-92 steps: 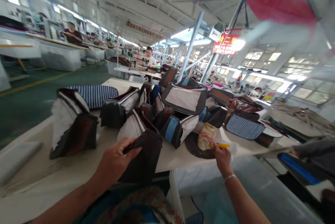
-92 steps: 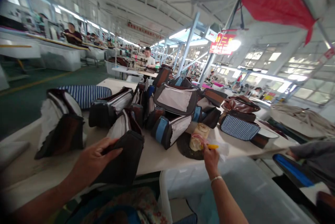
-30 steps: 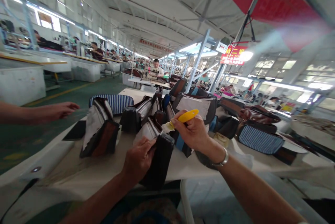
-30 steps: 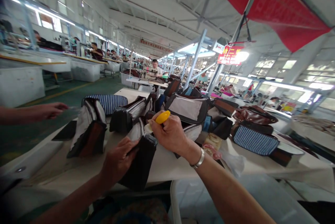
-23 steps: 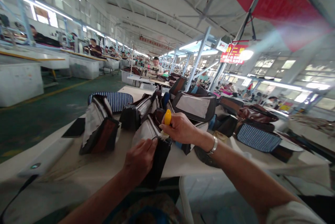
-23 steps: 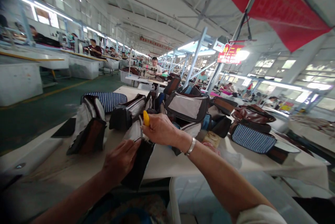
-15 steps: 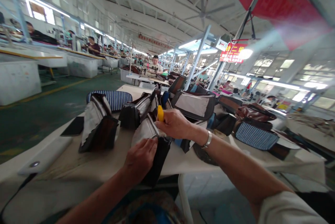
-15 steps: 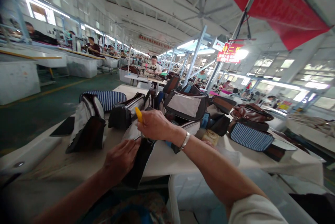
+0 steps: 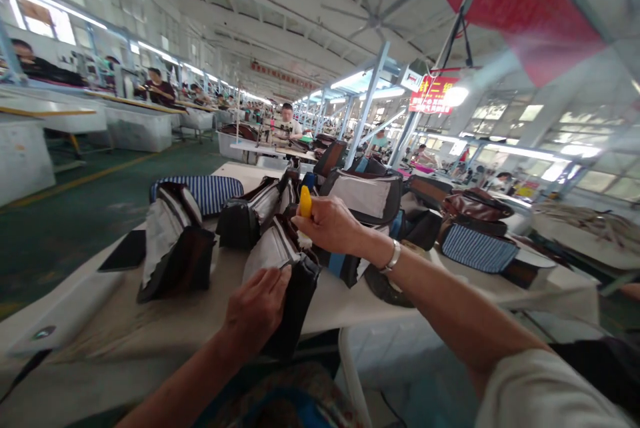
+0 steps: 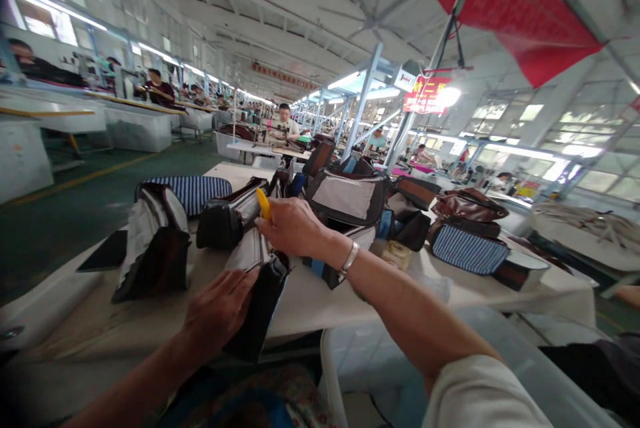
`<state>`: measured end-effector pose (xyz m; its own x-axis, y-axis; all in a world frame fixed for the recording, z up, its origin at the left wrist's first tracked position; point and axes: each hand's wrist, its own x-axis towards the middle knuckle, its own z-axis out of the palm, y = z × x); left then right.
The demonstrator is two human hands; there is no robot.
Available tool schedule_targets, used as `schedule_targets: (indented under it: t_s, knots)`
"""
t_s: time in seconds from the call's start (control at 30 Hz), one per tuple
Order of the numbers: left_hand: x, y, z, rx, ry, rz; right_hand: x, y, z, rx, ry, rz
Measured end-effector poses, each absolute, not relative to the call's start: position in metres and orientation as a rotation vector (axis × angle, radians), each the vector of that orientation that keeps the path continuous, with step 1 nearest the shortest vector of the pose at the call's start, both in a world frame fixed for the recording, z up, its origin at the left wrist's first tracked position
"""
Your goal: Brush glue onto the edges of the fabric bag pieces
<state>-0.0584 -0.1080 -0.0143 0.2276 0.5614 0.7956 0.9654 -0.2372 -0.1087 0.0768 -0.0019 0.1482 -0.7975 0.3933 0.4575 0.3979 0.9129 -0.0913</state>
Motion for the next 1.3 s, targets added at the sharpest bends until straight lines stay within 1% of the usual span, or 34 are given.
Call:
schedule_targets:
  t_s: [0.1,0.2,0.3,0.43,0.53,0.6,0.67,0.77,0.8,0.87,1.0,1.17,1.3]
  knots:
    - [-0.062,-0.107,-0.013,-1.937,-1.493,-1.030,0.085,-0.013,0.146,-0.465,-2.580,0.054]
    - [-0.065,-0.105,-0.008,-2.030,-1.655,-1.295,0.095,-0.021,0.141,-0.386,-2.623,0.023]
    - [-0.067,-0.103,-0.001,-2.073,-1.764,-1.525,0.102,-0.024,0.141,-0.345,-2.552,0.046]
    - [-0.071,-0.104,0.007,-2.077,-1.809,-1.574,0.102,-0.021,0.143,-0.320,-2.542,0.078]
    - [-0.077,-0.107,0.009,-2.040,-1.847,-1.562,0.106,-0.016,0.142,-0.462,-2.433,0.143]
    - [-0.082,-0.108,0.009,-1.979,-1.868,-1.565,0.113,-0.013,0.139,-0.522,-2.132,0.413]
    - [-0.086,-0.109,0.009,-1.903,-1.883,-1.578,0.121,-0.015,0.130,-0.486,-1.721,0.861]
    - [-0.090,-0.110,0.008,-1.770,-1.855,-1.596,0.125,-0.026,0.104,-0.453,-1.125,1.547]
    - [-0.091,-0.110,0.008,-1.742,-1.825,-1.583,0.123,-0.030,0.093,-0.457,-0.979,1.714]
    - [-0.094,-0.111,0.007,-1.760,-1.762,-1.515,0.118,-0.038,0.071,-0.431,-0.772,1.927]
    - [-0.096,-0.121,0.008,-1.817,-1.747,-1.356,0.100,-0.045,0.046,-0.287,-0.538,2.097]
    - [-0.083,-0.137,0.014,-1.692,-1.821,-1.197,0.077,-0.049,0.042,-0.206,-0.447,2.164]
    - [-0.077,-0.136,0.015,-1.556,-1.781,-1.331,0.066,-0.054,0.044,-0.223,-0.471,2.176]
